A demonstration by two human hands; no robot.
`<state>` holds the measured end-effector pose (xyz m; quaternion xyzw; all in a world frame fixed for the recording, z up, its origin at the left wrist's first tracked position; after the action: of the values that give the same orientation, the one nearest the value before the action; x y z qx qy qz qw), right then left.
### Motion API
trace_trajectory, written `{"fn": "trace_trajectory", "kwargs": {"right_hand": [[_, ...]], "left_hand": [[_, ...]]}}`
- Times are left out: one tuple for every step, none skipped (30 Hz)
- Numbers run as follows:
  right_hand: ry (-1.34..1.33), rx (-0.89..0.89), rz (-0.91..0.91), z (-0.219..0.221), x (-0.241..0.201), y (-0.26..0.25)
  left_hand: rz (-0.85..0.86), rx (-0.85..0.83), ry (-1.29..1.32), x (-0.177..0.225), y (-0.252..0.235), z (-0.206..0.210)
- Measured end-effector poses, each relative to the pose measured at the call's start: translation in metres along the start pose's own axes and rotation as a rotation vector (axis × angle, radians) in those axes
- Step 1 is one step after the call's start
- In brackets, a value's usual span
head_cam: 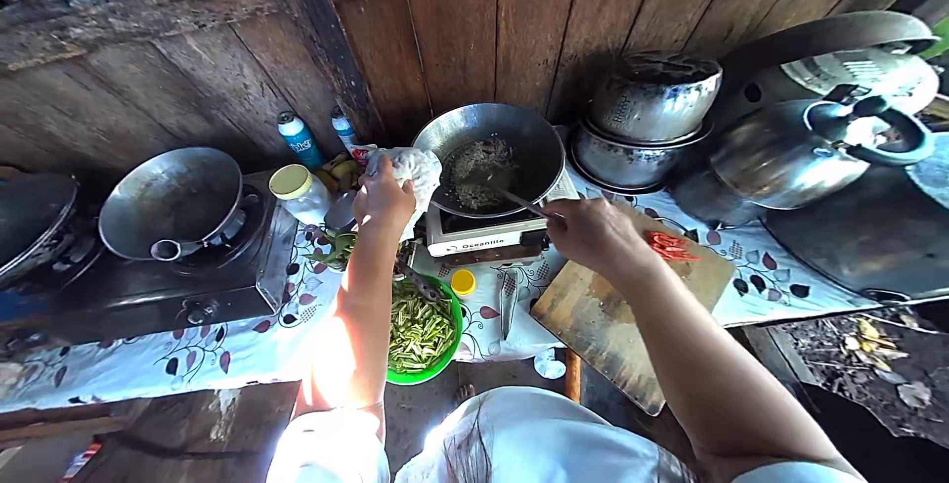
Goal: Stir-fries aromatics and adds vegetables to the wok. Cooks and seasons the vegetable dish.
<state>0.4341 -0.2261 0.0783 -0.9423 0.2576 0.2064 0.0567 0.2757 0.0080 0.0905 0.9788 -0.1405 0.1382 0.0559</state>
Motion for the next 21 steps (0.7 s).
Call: {"fn": "trace_trajectory", "kwargs": {"right_hand": [[0.02,-0.011,-0.003,-0.009,-0.002,0.011],[0.04,-0.011,-0.002,-0.018,-0.001,0.018],[0.062,-0.005,0.014,-0.025,-0.001,0.02],[0.079,0.001,0.036,-0.028,0.0,0.018],[0.089,0.004,0.059,-0.028,0.001,0.011],[0.085,-0.008,0.082,-0.024,0.001,0.001],[0.088,-0.023,0.094,-0.018,0.0,-0.01],[0.095,-0.027,0.093,-0.012,-0.001,-0.019],[0.089,-0.012,0.083,-0.008,-0.003,-0.026],[0.077,0.015,0.066,-0.006,-0.005,-0.03],[0.061,0.043,0.05,-0.006,-0.006,-0.033],[0.049,0.067,0.043,-0.006,-0.007,-0.036],[0.039,0.085,0.049,-0.006,-0.007,-0.041],[0.028,0.096,0.062,-0.005,-0.006,-0.046],[0.021,0.1,0.082,-0.003,-0.004,-0.052],[0.016,0.097,0.102,0.001,-0.001,-0.056],[0.01,0.082,0.121,0.004,0.001,-0.058],[0.005,0.057,0.131,0.006,0.003,-0.056],[-0.005,0.029,0.129,0.006,0.005,-0.05],[-0.028,0.016,0.114,0.002,0.006,-0.041],[-0.05,0.013,0.089,-0.004,0.007,-0.029]], "left_hand": [[-0.004,0.001,0.001,0.0,0.0,0.0],[-0.006,0.005,0.002,0.0,0.0,0.0],[-0.009,0.006,0.002,0.0,0.0,0.0],[-0.011,0.005,0.001,0.0,0.0,0.0],[-0.012,0.008,-0.007,0.0,0.0,0.001],[-0.011,0.007,-0.009,0.0,0.0,0.001],[-0.011,0.006,-0.011,0.0,0.0,0.001],[-0.008,0.006,-0.018,0.0,-0.001,0.002],[-0.005,0.004,-0.019,0.0,-0.001,0.001],[0.003,0.006,-0.018,0.0,-0.002,0.0],[0.012,0.005,-0.014,0.0,-0.001,-0.001],[0.013,0.001,-0.012,0.0,-0.001,-0.001],[0.011,0.0,-0.016,0.0,0.0,-0.001],[0.008,-0.001,-0.016,0.001,0.0,-0.001],[0.003,-0.001,-0.016,0.001,0.001,-0.001],[-0.002,-0.001,-0.016,0.001,0.001,-0.001],[-0.005,-0.002,-0.018,0.001,0.001,-0.001],[-0.007,-0.007,-0.018,0.001,0.001,-0.001],[-0.004,-0.011,-0.02,0.001,0.001,-0.001],[0.002,-0.013,-0.021,0.0,0.001,-0.001],[0.009,-0.008,-0.016,-0.001,0.0,0.0]]}}
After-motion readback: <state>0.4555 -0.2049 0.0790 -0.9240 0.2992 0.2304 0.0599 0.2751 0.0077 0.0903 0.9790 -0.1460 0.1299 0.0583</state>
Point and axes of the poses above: each hand's wrist, its own y-axis away from the middle knuckle, its own z-axis out of the palm, x = y × z, the point moved 4 cm from there along -y, towards the middle knuckle, and after that the axes turned 6 degrees about -z, right-handed, at the moved point
